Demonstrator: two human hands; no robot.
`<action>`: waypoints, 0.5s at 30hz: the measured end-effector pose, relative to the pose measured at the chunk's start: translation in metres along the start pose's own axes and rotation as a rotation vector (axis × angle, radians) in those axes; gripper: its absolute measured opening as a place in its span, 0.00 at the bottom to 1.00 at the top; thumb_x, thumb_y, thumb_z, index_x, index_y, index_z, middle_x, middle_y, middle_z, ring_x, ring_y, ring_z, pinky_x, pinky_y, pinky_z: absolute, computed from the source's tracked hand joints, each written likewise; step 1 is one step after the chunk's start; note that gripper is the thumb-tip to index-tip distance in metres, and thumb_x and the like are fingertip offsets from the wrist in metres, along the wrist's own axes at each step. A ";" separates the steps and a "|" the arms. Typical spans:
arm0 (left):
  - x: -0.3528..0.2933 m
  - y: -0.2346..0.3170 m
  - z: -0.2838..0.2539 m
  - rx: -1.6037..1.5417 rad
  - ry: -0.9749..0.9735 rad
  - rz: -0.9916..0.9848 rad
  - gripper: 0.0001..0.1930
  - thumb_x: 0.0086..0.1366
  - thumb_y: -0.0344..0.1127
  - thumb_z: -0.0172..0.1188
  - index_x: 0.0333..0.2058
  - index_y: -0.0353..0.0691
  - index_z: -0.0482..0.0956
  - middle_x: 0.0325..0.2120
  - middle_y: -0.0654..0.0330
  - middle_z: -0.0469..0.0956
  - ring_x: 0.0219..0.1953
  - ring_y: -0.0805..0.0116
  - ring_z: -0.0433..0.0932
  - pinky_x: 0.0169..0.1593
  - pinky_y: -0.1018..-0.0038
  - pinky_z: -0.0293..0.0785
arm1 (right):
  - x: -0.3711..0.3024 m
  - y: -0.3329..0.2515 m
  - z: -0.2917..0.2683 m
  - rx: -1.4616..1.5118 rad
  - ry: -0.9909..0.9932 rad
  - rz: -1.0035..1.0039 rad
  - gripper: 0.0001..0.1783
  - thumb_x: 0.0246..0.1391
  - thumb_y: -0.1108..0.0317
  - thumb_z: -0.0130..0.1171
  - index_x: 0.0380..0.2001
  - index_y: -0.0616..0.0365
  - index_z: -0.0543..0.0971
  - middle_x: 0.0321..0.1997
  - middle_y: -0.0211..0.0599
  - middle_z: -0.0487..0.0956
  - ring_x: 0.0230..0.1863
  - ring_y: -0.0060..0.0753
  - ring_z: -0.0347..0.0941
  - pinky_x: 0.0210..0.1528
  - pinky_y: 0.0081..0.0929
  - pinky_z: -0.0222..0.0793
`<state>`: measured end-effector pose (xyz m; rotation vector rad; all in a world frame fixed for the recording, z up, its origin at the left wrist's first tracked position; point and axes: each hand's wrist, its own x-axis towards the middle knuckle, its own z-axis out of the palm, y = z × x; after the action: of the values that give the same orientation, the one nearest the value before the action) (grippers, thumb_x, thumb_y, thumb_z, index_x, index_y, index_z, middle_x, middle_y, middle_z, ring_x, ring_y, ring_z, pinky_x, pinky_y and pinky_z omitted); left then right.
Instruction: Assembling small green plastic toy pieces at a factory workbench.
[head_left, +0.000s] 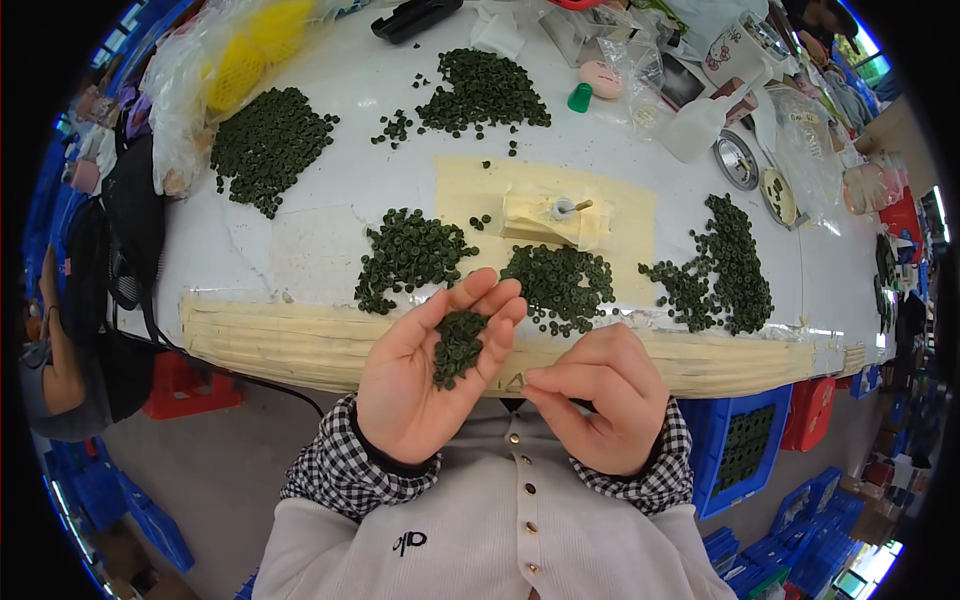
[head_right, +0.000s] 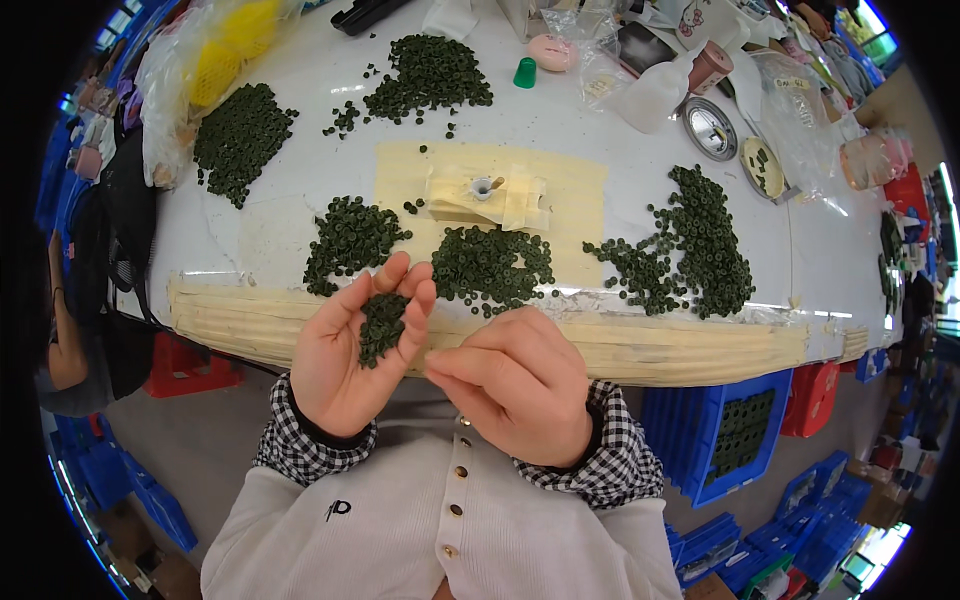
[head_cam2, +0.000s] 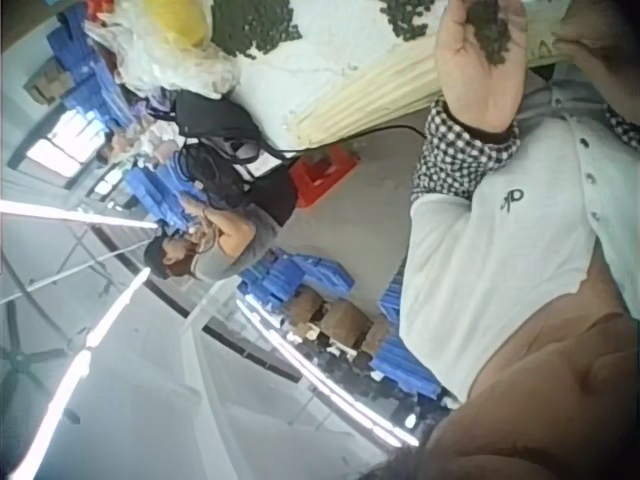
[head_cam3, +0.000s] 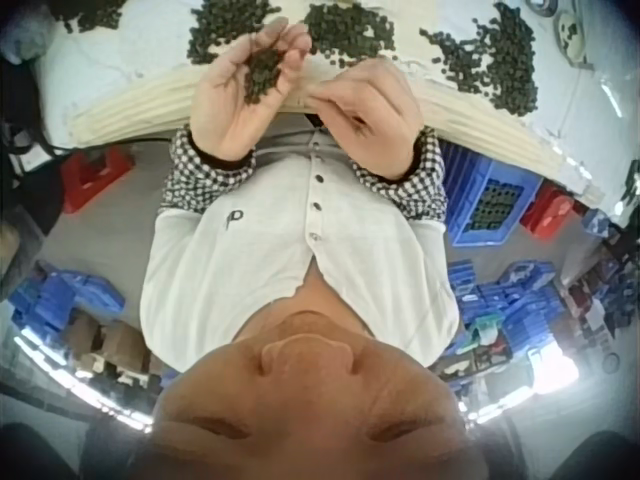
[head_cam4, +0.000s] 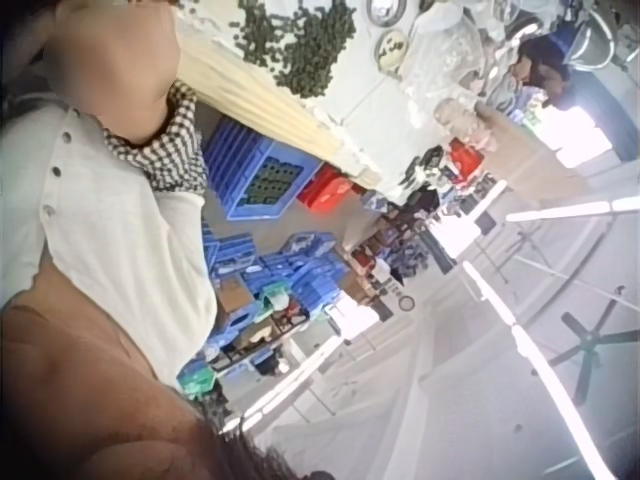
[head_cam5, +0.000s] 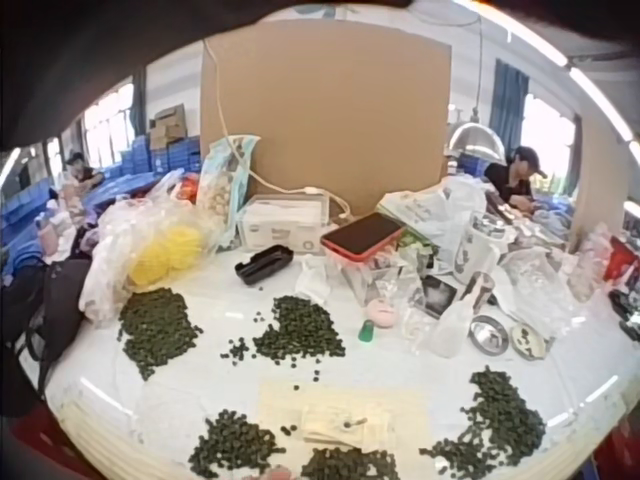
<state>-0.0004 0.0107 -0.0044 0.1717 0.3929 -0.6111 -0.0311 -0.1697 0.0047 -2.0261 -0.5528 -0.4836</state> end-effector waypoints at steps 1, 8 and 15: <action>0.002 -0.002 -0.005 -0.018 -0.077 -0.025 0.19 0.72 0.37 0.36 0.53 0.29 0.65 0.54 0.47 0.67 0.59 0.56 0.64 0.60 0.68 0.67 | 0.002 -0.002 0.003 -0.006 -0.010 -0.021 0.14 0.33 0.78 0.70 0.29 0.59 0.80 0.26 0.33 0.75 0.26 0.33 0.70 0.26 0.24 0.66; 0.005 -0.014 0.009 0.223 -0.095 -0.063 0.25 0.73 0.42 0.29 0.59 0.29 0.57 0.60 0.46 0.59 0.64 0.55 0.55 0.66 0.63 0.54 | 0.000 0.000 0.017 -0.187 -0.041 -0.048 0.14 0.32 0.76 0.69 0.29 0.57 0.79 0.27 0.30 0.72 0.28 0.34 0.67 0.29 0.28 0.64; 0.006 -0.014 0.005 0.208 -0.076 -0.066 0.24 0.73 0.42 0.29 0.59 0.32 0.58 0.60 0.48 0.59 0.65 0.56 0.54 0.67 0.63 0.52 | 0.002 0.000 0.014 -0.248 -0.127 -0.062 0.14 0.32 0.74 0.68 0.29 0.57 0.79 0.30 0.30 0.73 0.31 0.35 0.67 0.33 0.28 0.64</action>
<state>-0.0026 -0.0055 -0.0033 0.3344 0.2622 -0.7216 -0.0282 -0.1567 -0.0010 -2.2931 -0.6614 -0.4821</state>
